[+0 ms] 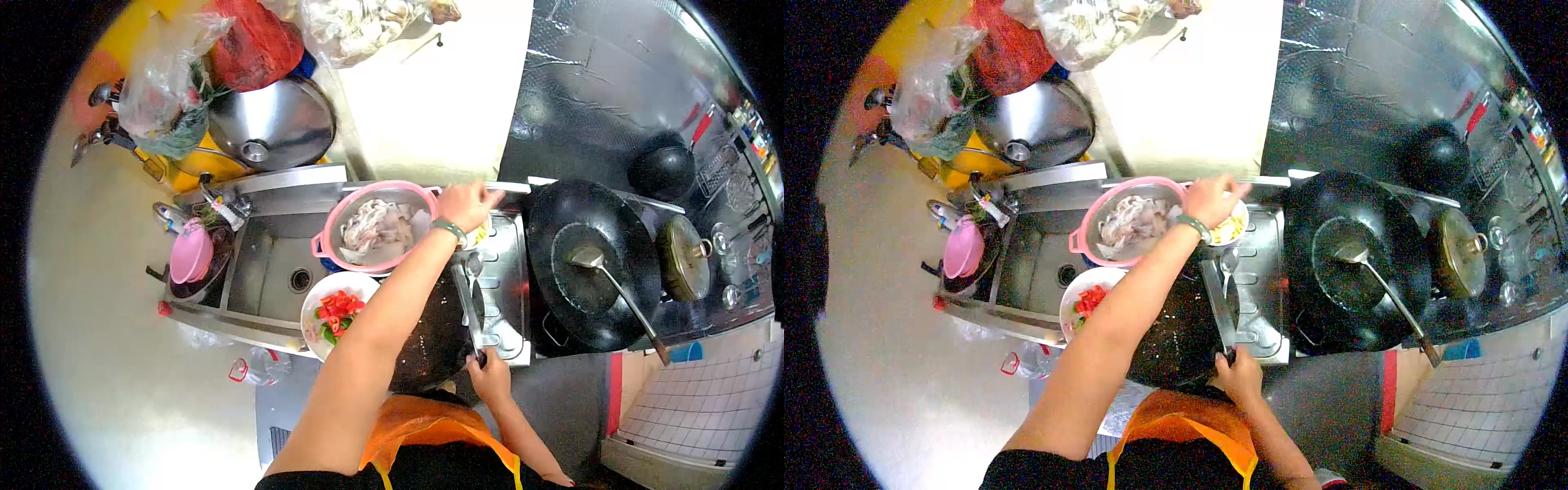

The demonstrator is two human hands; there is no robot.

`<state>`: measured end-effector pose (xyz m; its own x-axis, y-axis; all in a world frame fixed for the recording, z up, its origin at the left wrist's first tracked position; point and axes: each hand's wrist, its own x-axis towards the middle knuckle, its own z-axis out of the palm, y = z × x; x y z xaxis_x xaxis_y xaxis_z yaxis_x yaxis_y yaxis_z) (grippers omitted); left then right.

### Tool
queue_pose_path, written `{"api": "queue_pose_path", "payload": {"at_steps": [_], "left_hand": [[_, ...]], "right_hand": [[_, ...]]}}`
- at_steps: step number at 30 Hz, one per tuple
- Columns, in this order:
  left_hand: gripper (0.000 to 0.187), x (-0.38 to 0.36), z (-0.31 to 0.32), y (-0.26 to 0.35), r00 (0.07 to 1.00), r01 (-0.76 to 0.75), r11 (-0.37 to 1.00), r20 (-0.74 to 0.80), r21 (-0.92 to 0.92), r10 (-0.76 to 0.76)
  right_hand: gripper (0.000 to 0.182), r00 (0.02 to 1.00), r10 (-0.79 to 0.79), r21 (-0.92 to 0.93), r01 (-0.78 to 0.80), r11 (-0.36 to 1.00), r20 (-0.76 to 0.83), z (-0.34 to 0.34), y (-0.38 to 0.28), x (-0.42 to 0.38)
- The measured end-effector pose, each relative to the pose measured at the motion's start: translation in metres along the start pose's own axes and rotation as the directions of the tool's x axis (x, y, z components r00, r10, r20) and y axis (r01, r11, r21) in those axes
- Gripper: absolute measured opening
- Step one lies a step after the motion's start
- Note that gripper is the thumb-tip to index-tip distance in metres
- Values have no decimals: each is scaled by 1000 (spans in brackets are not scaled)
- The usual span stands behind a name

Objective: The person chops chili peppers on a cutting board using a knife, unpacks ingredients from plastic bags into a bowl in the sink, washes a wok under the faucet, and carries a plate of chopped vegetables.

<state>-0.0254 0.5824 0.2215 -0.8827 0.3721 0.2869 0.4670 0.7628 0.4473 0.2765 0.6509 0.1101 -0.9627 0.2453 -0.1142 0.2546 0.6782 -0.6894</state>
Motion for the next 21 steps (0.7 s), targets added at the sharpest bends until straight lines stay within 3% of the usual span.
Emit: {"api": "queue_pose_path", "payload": {"at_steps": [2, 4, 5, 6, 9, 12, 13, 14, 15, 17, 19, 21], "left_hand": [[39, -2, 26, -18, 955, -295, 941, 11, 165, 297], [36, -3, 37, -34, 962, -272, 961, -8, 49, 273], [34, -5, 39, -46, 968, -249, 968, -16, -9, 249], [29, -9, 9, -37, 992, -97, 991, 95, 89, 88], [27, -38, -47, -51, 996, 91, 995, 10, -48, -91], [27, -76, -104, -101, 985, 120, 993, -125, -20, -122], [34, -91, -121, -122, 955, 278, 960, -116, 38, -272], [32, -107, -134, -149, 944, 303, 952, -156, 48, -292], [30, -128, -153, -159, 923, 326, 944, -198, -59, -331], [29, -173, -160, -224, 909, 338, 937, -229, -86, -349], [27, -221, -162, -257, 878, 476, 874, -107, 97, -467], [32, -265, -143, -301, 872, 462, 883, 139, 89, -470]], "right_hand": [[38, 999, -45, -73, 46, 996, 10, 0, -6, -10], [40, 995, -73, -94, 79, 992, 70, 6, -6, -16], [40, 993, -89, -79, 95, 992, 74, 12, -3, -17], [41, 991, -107, -63, 112, 992, 81, 20, 0, -16], [48, 985, -151, -89, 158, 983, 77, 31, 2, -16], [45, 983, -167, -37, 170, 985, 81, 40, 10, -9], [42, 976, -211, -43, 213, 976, 58, 36, 4, -9], [39, 970, -240, -42, 241, 969, 33, 33, 2, -7], [36, 965, -263, -48, 263, 964, 6, 31, 1, -7], [28, 955, -295, -103, 291, 951, -17, 26, 1, -2], [17, 956, -280, -65, 275, 959, -88, 27, -12, 1], [16, 979, -200, 57, 203, 978, -44, 29, -52, 5]]}}
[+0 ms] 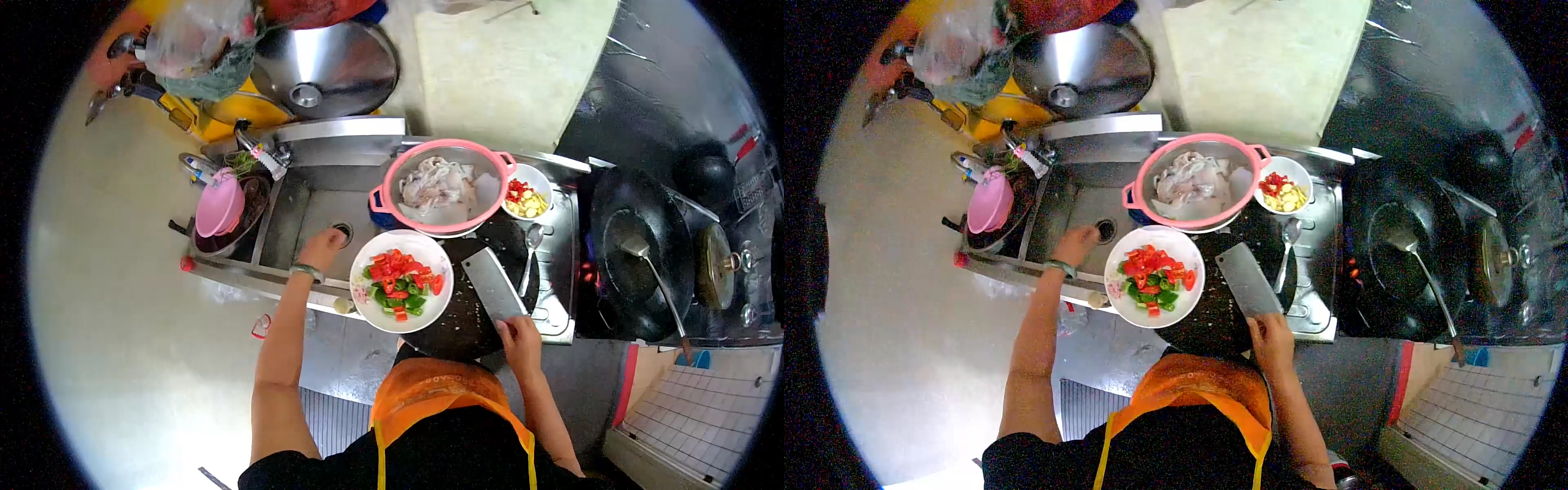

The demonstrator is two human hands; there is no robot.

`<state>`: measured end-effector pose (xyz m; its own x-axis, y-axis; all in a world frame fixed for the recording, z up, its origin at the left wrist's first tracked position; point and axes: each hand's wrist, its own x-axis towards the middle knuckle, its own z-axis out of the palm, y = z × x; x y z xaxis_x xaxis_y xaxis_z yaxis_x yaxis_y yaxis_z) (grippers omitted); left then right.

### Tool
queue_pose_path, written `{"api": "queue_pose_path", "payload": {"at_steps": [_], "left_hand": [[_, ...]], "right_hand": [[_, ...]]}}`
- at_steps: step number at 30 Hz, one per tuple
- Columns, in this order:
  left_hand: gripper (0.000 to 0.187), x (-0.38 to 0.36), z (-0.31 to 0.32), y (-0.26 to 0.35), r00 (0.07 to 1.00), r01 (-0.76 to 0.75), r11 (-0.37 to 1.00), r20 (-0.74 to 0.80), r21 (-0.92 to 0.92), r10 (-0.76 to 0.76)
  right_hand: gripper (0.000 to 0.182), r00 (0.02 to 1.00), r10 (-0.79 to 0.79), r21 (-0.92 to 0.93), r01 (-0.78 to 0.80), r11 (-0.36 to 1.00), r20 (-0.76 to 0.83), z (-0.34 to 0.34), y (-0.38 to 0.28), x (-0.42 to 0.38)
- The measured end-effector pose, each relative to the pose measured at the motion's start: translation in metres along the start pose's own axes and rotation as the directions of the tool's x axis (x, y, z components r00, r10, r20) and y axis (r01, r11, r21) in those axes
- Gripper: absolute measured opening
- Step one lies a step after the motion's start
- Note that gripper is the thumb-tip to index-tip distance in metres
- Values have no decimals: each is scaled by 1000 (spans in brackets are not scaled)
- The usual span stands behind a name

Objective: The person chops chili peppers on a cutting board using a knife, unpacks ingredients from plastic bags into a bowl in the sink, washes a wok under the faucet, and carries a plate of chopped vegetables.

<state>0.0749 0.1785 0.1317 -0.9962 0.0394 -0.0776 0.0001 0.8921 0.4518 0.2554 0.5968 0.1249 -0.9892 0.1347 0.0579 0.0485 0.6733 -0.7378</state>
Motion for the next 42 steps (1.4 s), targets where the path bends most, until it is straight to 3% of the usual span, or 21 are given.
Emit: {"api": "queue_pose_path", "payload": {"at_steps": [2, 3, 5, 8, 9, 10, 13, 15, 17, 18, 19, 22, 24, 28, 30, 32, 34, 38, 39, 40, 42], "left_hand": [[29, -6, 28, -34, 917, -17, 965, 380, -262, 120], [28, -11, 33, -34, 896, 61, 948, 436, -311, 85], [26, -12, 38, -22, 832, 209, 899, 553, -385, 43], [23, -1, 45, -29, 751, 336, 833, 658, -440, 45], [20, 1, 36, -18, 772, 195, 927, 633, -320, 56], [21, 3, 42, -21, 743, 209, 868, 650, -449, 157], [25, 10, 48, -10, 627, 131, 906, 742, -403, 239], [28, 10, 65, -5, 568, 217, 830, 758, -514, 320], [32, 17, 77, -4, 392, 317, 766, 813, -559, 430], [32, 22, 88, -2, 403, 209, 824, 814, -526, 418], [29, 17, 79, 9, 449, 303, 756, 786, -581, 425], [27, 28, 86, 16, 588, -57, 837, 659, -544, 469], [25, 29, 88, -3, 829, 5, 797, 447, -604, 335], [25, 16, 60, -58, 998, -24, 720, 22, -694, 55], [24, -5, 25, -82, 990, 125, 685, 46, -718, -132], [22, -24, 18, -119, 959, 105, 791, -149, -602, -241], [21, -46, -15, -143, 930, 287, 766, -24, -576, -367], [16, -56, -48, -242, 830, 140, 653, -272, -744, -487], [15, -52, -68, -274, 803, 136, 674, -317, -726, -504], [15, -43, -89, -307, 776, 131, 695, -363, -707, -516], [18, -19, -142, -352, 671, 193, 794, -513, -577, -536]], "right_hand": [[22, 986, 44, 32, -50, 998, 159, 22, -30, 15], [29, 960, 75, -38, -67, 997, 269, 36, -40, 26], [36, 928, 200, 109, -245, 964, 316, 62, -48, 45], [36, 895, 337, 250, -412, 877, 292, 71, -54, 73], [35, 873, 395, 300, -473, 829, 285, 68, -64, 79], [35, 934, 284, 235, -332, 913, 217, 73, -59, 84], [32, 964, 231, -153, -210, 966, 133, 72, -67, 84], [32, 961, 270, -110, -262, 959, 66, 76, -60, 79], [33, 970, 244, -25, -244, 969, 7, 77, -53, 74], [31, 950, 311, 58, -310, 949, -17, 79, -40, 71], [28, 958, 277, 90, -270, 959, -78, 84, -15, 70], [22, 948, 317, 126, -313, 941, -14, 65, -33, 68], [21, 940, 335, 295, -340, 893, 71, 58, -55, 63], [20, 953, 289, 397, -300, 868, 89, 52, -95, 63], [20, 963, 233, 396, -267, 878, 134, 55, -99, 70], [20, 955, 215, 378, -280, 883, 205, 57, -114, 83], [21, 941, 166, 298, -256, 919, 295, 60, -128, 100], [20, 945, 20, 274, -116, 955, 328, 84, -172, 123], [19, 904, 77, 237, -192, 952, 419, 87, -207, 130], [19, 902, 24, 150, -98, 984, 432, 98, -231, 137], [22, 826, -74, 253, -85, 964, 558, 140, -262, 157]]}}
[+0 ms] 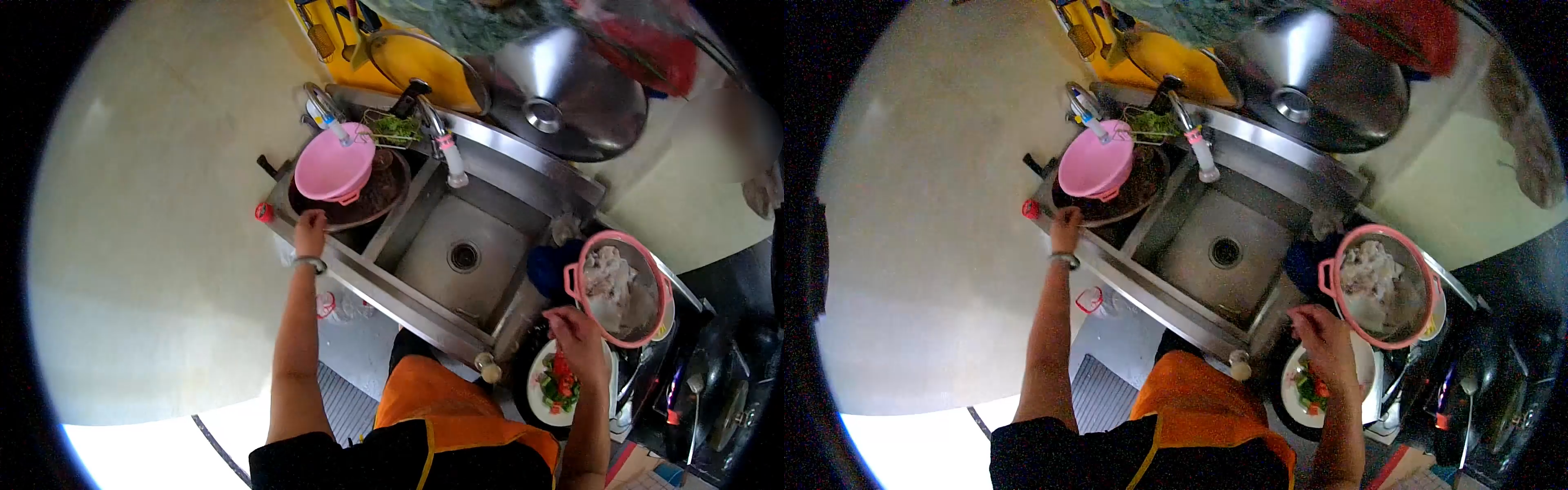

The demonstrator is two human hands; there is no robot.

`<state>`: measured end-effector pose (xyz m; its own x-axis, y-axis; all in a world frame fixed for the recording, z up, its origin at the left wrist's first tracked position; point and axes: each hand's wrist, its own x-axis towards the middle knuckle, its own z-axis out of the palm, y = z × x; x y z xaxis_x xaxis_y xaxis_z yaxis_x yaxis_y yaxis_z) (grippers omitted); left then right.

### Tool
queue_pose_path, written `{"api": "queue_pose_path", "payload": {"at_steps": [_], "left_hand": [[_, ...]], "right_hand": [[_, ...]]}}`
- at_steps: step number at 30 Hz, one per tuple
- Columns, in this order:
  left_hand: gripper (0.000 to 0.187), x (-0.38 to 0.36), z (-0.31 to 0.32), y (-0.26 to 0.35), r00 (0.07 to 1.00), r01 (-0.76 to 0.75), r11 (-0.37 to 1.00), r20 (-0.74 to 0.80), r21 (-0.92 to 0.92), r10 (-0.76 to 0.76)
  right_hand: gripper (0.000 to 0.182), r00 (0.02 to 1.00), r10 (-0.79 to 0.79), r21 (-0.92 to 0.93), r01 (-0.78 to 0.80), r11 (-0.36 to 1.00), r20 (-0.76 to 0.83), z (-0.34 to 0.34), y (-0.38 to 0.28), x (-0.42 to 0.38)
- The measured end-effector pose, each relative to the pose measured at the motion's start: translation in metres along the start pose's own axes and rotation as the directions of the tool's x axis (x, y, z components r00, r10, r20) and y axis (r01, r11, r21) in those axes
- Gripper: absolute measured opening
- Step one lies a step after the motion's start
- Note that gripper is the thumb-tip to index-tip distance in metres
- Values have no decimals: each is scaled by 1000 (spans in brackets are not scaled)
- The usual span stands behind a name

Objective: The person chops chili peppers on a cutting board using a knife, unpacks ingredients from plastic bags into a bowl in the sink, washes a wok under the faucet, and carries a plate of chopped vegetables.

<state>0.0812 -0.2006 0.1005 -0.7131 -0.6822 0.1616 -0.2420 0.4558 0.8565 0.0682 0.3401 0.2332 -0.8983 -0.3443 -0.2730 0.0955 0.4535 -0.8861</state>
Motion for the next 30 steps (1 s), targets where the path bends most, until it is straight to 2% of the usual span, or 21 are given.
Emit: {"api": "queue_pose_path", "payload": {"at_steps": [2, 3, 4, 5, 7, 9, 11, 12, 14, 15, 16, 17, 19, 22, 23, 24, 25, 27, 28, 29, 30], "left_hand": [[24, 74, -12, -21, 994, 85, 899, -101, 430, -45], [30, 136, -2, -115, 970, 145, 909, -238, 391, -52], [32, 157, -1, -115, 950, 304, 925, -143, 228, -277], [34, 167, 4, -101, 875, 482, 872, -11, 81, -483], [37, 176, -4, -78, 753, 654, 755, 135, -43, -644], [39, 186, -19, -48, 770, 636, 770, 113, -51, -628], [36, 209, -30, -70, 805, 578, 778, 20, -245, -592], [30, 220, -54, -90, 856, 506, 776, 113, -376, -504], [18, 194, -98, -19, 901, 423, 733, 161, -533, -403], [17, 189, -127, -10, 924, 375, 833, 236, -406, -301], [19, 175, -140, 7, 928, 366, 838, 227, -405, -295], [22, 162, -149, 19, 914, 403, 771, 266, -493, -307], [39, 136, -159, 35, 879, 455, 768, 362, -450, -309], [55, 94, -132, 52, 817, 533, 699, 503, -476, -281], [53, 83, -114, 52, 766, 575, 652, 605, -494, -217], [48, 70, -97, 50, 702, 627, 659, 668, -416, -246], [42, 56, -71, 65, 669, 662, 606, 712, -440, -214], [37, 35, -25, 70, 517, 710, 633, 839, -309, -170], [34, 27, -2, 64, 369, 814, 549, 899, -192, -234], [25, 20, 20, 64, 283, 869, 480, 913, -115, -293], [19, 12, 52, 30, 184, 941, 328, 936, -80, -299]], "right_hand": [[25, 989, -68, -124, 84, 989, 132, 44, -19, 51], [27, 976, -96, -108, 118, 987, 194, 72, -27, 76], [29, 959, -120, -93, 147, 985, 256, 102, -35, 102], [29, 946, -95, -95, 130, 987, 310, 133, -38, 131], [32, 917, -36, -125, 93, 988, 397, 198, -31, 184], [35, 901, -8, -138, 75, 988, 433, 245, -35, 222], [37, 896, -5, -109, 60, 992, 443, 272, -45, 243], [37, 901, 9, -101, 38, 994, 433, 276, -49, 249], [37, 914, 38, -91, -1, 996, 405, 275, -55, 254], [36, 924, 71, -109, -32, 994, 375, 271, -57, 253], [35, 937, 104, -130, -64, 989, 334, 260, -58, 251], [34, 946, 143, -152, -102, 983, 292, 248, -56, 248], [31, 978, 165, -137, -148, 979, 129, 223, -42, 229], [30, 961, 276, -39, -276, 960, -12, 183, -34, 192], [31, 946, 321, 20, -321, 947, -37, 173, -28, 177], [32, 930, 363, 81, -358, 930, -59, 164, -22, 163], [32, 914, 392, 139, -377, 916, -105, 154, -13, 150], [34, 872, 453, 265, -400, 877, -187, 146, 5, 123], [34, 878, 381, 259, -311, 915, -290, 149, 6, 113], [35, 869, 303, 240, -222, 945, -390, 153, 6, 103], [35, 845, 224, 213, -134, 968, -485, 155, 7, 92]]}}
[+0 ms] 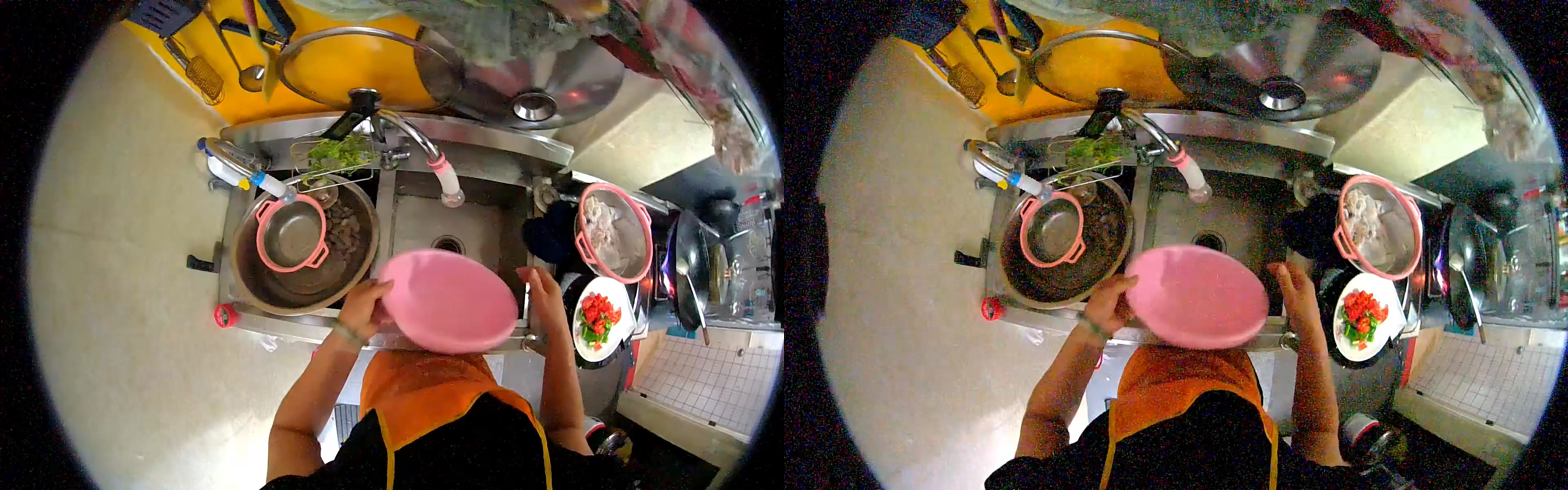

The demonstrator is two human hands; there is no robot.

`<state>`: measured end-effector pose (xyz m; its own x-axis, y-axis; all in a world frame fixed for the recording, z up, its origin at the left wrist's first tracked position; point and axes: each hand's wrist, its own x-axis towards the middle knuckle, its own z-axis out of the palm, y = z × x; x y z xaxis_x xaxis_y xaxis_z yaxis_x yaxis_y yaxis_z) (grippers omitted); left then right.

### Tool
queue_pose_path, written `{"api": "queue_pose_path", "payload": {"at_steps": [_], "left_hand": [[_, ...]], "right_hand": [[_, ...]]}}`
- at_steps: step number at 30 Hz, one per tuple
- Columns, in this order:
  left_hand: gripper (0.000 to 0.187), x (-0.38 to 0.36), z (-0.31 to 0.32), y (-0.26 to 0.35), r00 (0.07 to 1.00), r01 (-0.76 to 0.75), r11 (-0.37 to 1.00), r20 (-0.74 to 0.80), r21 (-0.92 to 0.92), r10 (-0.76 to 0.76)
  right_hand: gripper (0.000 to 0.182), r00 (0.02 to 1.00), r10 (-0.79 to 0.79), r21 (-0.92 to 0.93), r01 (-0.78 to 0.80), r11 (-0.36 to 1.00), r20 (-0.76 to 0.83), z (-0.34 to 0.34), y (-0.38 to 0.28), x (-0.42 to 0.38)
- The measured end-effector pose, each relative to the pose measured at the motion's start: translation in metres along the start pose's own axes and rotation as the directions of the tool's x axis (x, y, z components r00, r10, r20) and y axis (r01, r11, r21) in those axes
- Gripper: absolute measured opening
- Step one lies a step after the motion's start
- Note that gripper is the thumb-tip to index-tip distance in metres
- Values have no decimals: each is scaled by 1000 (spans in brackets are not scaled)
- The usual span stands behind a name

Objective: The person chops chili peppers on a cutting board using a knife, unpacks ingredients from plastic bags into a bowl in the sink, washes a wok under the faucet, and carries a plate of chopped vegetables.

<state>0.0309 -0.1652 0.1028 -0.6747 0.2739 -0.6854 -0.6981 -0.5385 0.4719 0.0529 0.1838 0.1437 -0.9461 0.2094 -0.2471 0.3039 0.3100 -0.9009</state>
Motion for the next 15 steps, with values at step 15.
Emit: {"api": "queue_pose_path", "payload": {"at_steps": [15], "left_hand": [[13, 75, -6, -58, 960, 274, 908, 36, -315, -277]], "right_hand": [[36, 885, -433, -357, 466, 809, 174, 7, 1, 14]]}}
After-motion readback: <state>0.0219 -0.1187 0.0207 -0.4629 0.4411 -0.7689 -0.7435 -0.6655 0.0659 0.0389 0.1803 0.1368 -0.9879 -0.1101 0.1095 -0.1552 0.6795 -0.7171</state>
